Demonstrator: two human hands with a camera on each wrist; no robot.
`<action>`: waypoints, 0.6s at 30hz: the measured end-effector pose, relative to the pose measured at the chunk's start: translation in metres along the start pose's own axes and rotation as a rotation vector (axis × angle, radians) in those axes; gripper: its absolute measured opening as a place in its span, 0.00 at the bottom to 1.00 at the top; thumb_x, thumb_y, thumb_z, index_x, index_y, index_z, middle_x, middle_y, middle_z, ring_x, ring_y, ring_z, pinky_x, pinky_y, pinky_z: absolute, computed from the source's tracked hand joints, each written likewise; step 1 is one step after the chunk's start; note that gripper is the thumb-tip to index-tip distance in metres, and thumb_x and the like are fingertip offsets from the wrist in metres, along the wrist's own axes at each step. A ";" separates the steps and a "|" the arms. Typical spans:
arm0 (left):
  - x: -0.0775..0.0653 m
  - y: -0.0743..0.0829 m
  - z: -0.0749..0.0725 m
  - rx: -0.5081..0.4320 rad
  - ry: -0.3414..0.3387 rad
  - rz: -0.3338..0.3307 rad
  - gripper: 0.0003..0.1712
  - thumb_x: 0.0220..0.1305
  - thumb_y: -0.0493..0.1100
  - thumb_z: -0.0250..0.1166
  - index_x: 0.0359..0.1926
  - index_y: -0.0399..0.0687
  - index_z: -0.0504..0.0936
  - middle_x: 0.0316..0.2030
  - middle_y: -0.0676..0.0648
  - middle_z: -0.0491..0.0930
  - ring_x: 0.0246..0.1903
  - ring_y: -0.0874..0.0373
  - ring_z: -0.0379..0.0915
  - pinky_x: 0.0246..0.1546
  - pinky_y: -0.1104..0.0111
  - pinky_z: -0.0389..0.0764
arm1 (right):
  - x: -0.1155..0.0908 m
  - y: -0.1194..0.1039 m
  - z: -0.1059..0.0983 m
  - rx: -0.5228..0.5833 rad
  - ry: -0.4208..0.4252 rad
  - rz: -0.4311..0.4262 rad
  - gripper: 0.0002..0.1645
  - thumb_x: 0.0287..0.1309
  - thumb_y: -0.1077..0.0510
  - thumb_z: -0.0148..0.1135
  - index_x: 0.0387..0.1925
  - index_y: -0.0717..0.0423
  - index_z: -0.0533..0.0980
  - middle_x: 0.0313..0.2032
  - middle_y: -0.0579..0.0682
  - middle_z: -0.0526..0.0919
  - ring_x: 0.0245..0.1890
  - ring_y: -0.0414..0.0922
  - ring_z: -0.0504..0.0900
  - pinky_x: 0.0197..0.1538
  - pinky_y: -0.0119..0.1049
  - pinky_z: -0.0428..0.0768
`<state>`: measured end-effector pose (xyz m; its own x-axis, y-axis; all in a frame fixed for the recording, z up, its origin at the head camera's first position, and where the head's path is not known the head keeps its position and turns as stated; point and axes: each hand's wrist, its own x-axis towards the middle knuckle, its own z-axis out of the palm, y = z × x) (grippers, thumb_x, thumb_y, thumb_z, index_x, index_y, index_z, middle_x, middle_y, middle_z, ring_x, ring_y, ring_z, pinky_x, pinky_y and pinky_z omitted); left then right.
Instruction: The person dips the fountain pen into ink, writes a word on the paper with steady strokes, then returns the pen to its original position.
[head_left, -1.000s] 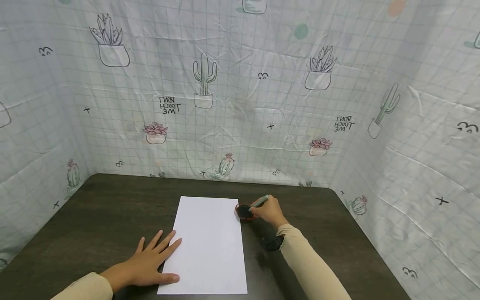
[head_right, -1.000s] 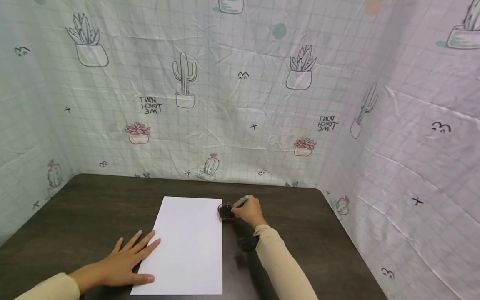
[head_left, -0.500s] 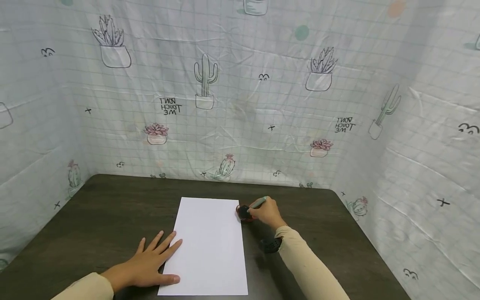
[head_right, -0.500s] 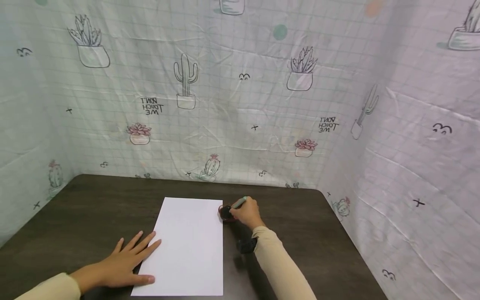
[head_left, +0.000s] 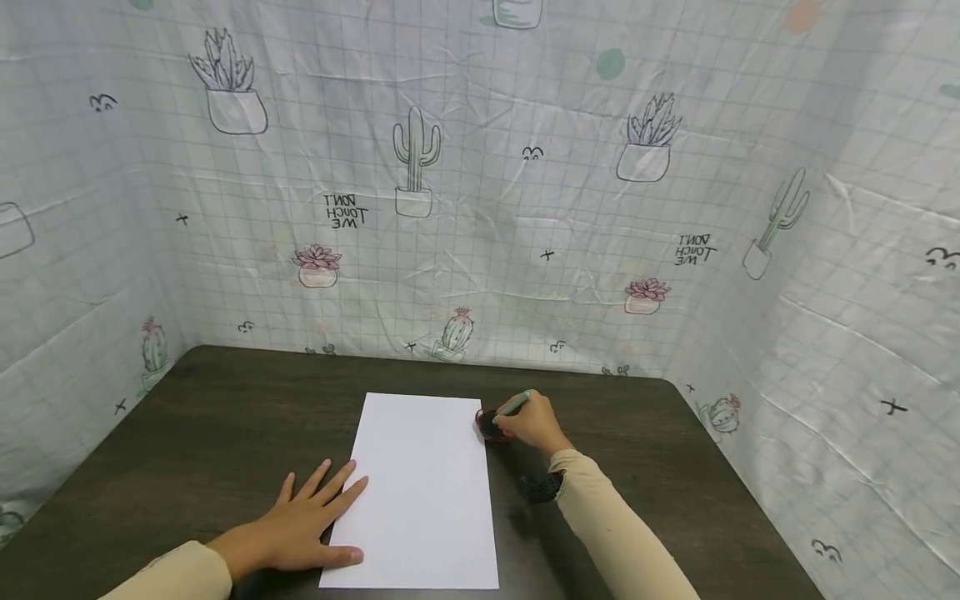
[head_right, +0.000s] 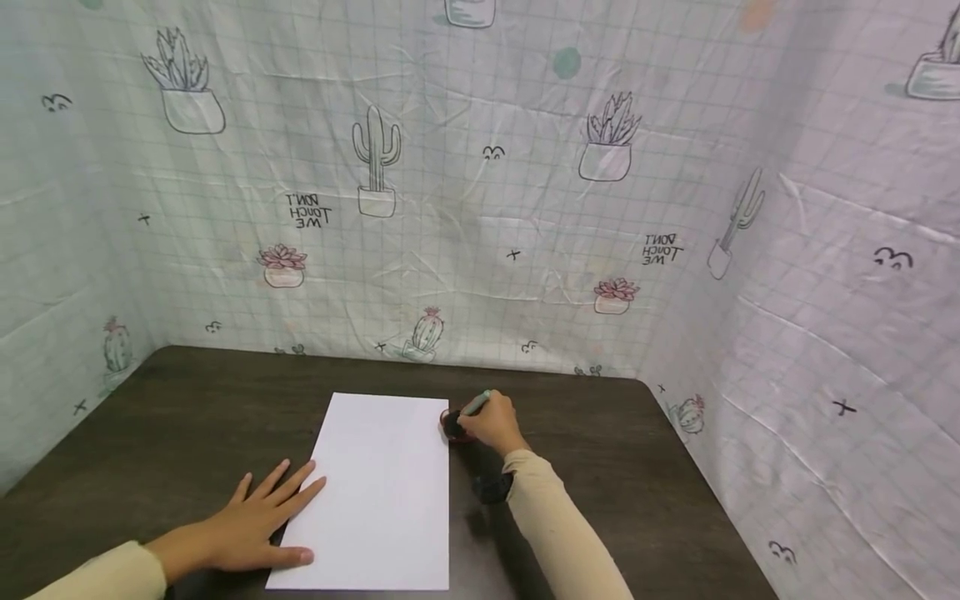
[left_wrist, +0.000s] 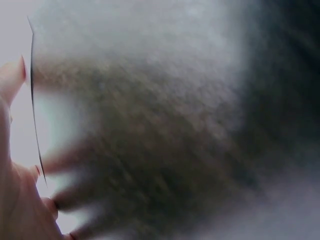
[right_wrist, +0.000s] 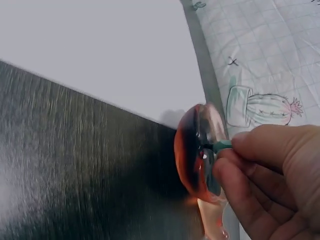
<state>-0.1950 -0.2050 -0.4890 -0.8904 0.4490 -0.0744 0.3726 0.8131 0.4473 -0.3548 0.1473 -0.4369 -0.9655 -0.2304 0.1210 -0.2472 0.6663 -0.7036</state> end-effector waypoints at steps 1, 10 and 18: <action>0.000 0.001 -0.002 0.001 -0.005 -0.001 0.53 0.54 0.77 0.56 0.75 0.61 0.54 0.75 0.44 0.44 0.71 0.32 0.33 0.53 0.24 0.30 | 0.000 0.001 0.000 -0.003 0.014 0.007 0.02 0.50 0.63 0.71 0.28 0.59 0.86 0.27 0.50 0.86 0.23 0.41 0.84 0.29 0.34 0.82; -0.002 0.006 -0.009 0.020 -0.011 -0.024 0.54 0.53 0.76 0.57 0.74 0.57 0.55 0.75 0.44 0.44 0.72 0.33 0.34 0.54 0.24 0.32 | 0.000 0.004 -0.009 -0.051 -0.018 -0.034 0.03 0.48 0.62 0.71 0.27 0.59 0.86 0.25 0.48 0.86 0.23 0.40 0.83 0.29 0.35 0.81; -0.001 0.005 -0.006 0.030 -0.027 -0.018 0.53 0.54 0.76 0.56 0.75 0.58 0.53 0.75 0.44 0.44 0.72 0.33 0.34 0.54 0.24 0.32 | -0.008 0.005 -0.013 0.008 -0.045 -0.111 0.03 0.52 0.62 0.69 0.27 0.58 0.85 0.25 0.48 0.85 0.22 0.39 0.83 0.27 0.36 0.81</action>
<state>-0.1937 -0.2033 -0.4811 -0.8899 0.4437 -0.1060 0.3649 0.8318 0.4183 -0.3492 0.1616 -0.4319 -0.9275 -0.3342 0.1672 -0.3517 0.6294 -0.6930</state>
